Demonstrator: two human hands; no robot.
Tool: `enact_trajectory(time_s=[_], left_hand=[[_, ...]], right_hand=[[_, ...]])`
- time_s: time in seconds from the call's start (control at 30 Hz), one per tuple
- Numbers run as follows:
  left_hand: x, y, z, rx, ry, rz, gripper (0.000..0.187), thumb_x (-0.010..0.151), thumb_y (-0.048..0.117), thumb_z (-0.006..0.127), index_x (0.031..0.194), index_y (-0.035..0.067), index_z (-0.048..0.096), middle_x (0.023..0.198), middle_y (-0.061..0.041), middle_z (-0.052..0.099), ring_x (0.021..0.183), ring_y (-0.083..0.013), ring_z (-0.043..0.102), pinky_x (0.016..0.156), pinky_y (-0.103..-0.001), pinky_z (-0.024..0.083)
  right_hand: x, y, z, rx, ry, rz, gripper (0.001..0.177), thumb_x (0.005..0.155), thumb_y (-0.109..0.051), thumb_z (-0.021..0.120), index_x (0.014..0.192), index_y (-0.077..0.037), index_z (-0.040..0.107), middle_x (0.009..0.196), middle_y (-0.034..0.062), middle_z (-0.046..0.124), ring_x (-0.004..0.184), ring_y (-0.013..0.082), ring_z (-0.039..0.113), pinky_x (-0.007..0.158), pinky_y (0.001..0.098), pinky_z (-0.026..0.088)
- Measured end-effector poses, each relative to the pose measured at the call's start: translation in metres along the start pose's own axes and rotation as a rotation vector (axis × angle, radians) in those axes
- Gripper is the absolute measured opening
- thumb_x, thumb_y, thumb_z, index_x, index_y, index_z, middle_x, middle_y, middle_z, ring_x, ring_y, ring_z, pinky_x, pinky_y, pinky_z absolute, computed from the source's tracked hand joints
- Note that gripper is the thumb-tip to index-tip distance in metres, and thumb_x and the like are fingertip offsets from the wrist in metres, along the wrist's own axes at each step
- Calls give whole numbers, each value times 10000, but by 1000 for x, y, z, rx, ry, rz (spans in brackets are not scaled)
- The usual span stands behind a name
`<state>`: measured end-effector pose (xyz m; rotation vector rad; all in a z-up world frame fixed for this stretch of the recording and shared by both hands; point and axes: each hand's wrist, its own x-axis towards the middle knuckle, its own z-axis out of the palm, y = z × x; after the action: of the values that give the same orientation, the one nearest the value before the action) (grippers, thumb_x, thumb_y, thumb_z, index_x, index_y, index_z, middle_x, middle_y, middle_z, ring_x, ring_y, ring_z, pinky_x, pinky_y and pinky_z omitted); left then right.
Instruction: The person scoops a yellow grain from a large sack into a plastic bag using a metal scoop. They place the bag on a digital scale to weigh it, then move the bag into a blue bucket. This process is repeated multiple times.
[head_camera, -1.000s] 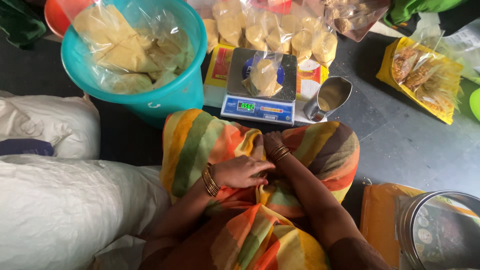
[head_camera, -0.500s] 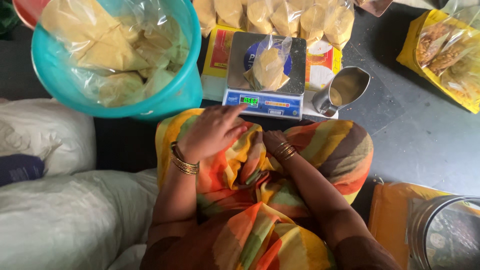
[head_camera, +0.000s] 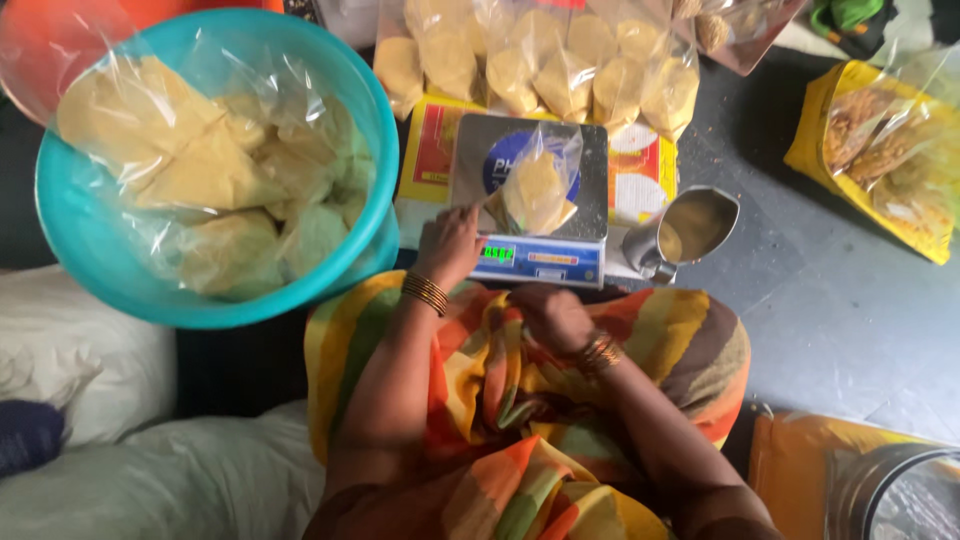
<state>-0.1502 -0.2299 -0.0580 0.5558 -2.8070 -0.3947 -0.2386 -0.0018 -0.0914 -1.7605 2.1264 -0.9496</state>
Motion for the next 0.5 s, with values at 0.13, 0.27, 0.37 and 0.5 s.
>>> enact_trajectory(time_s=[0.13,0.27,0.37,0.5], left_hand=[[2,-12,60,104,-308,2,474,920,453,691,1127,37,602,1108,-164,674,1027,-343,656,834,-526,520],[5,1,85,-102,-346,6,409,928,409,707,1141,68,633,1149,-144,688,1034,-331,691,881,-470,554],[3,13,91,-124,-383,67,426,927,397,716,1145,44,623,1179,-158,667,1038,-338,688,859,-483,552],[2,20,93,-176,-259,78,502,886,355,739,1246,32,606,1290,-179,627,1094,-344,672,877,-479,561]], right_hand=[[66,-20,-84,-67,271,-16,276,851,-1,671,1114,-72,721,985,154,720,871,344,705,752,436,573],[151,6,-116,-273,184,-83,143,922,-8,634,1042,-15,710,1006,185,717,948,381,703,837,464,578],[214,42,-94,-650,-532,217,153,913,-38,615,994,14,735,1006,235,740,945,364,739,786,448,598],[249,107,-46,-745,-853,349,367,811,-213,807,1122,-40,718,1135,147,706,1048,330,684,912,486,564]])
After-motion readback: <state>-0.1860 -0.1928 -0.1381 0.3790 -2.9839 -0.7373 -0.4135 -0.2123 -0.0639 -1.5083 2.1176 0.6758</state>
